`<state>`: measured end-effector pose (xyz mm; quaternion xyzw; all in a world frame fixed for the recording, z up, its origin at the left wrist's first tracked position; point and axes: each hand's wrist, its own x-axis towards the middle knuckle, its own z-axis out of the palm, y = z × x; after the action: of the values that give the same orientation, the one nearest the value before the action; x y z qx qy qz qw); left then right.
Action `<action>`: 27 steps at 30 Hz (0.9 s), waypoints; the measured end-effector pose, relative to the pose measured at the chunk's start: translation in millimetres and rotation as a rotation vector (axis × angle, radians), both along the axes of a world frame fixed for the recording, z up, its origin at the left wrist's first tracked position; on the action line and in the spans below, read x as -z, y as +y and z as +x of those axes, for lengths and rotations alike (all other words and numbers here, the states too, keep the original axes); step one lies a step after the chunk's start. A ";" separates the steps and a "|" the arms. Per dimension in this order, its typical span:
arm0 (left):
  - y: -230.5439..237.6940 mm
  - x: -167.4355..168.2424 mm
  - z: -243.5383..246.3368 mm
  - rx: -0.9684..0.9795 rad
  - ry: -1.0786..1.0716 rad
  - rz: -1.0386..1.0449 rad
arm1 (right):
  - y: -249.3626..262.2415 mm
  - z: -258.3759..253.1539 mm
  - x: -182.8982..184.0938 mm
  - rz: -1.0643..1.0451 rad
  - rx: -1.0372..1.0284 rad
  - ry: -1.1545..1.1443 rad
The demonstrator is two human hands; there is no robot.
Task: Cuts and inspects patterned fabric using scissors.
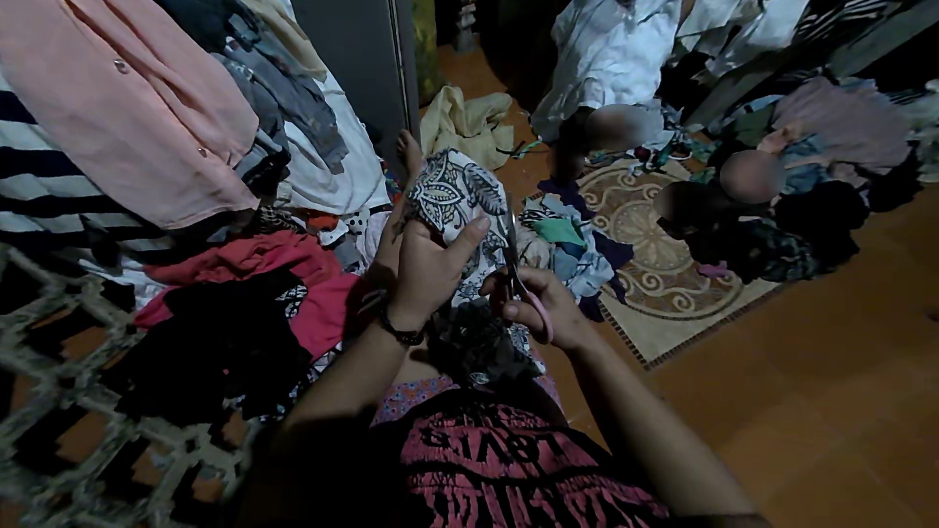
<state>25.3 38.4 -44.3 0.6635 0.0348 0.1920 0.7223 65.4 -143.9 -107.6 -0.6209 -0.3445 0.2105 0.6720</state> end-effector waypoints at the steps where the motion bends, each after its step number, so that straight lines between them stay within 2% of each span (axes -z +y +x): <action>1: -1.0 0.8 -0.2 -0.004 -0.006 0.003 | 0.9 0.2 -0.6 0.003 0.004 -0.001; 13: -3.1 2.8 0.2 -0.001 -0.058 -0.019 | 3.1 0.3 -1.8 -0.061 0.056 -0.024; 18: 5.6 -14.3 0.4 0.075 0.198 -0.393 | -1.0 -0.3 1.9 -0.081 0.040 -0.028; 19: 7.0 -15.1 1.2 0.081 0.212 -0.414 | -1.8 -0.7 3.3 -0.083 0.033 -0.040; 24: 5.7 -6.6 -0.7 0.127 0.017 -0.242 | -3.5 0.6 8.3 0.010 -0.069 -0.051; 27: 3.9 -1.5 -1.0 0.139 -0.022 -0.206 | -3.1 3.1 4.8 0.012 -0.068 -0.066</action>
<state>24.3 42.3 -42.7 0.5843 0.0003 0.1441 0.7986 68.5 -147.1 -112.3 -0.6112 -0.3887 0.2107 0.6565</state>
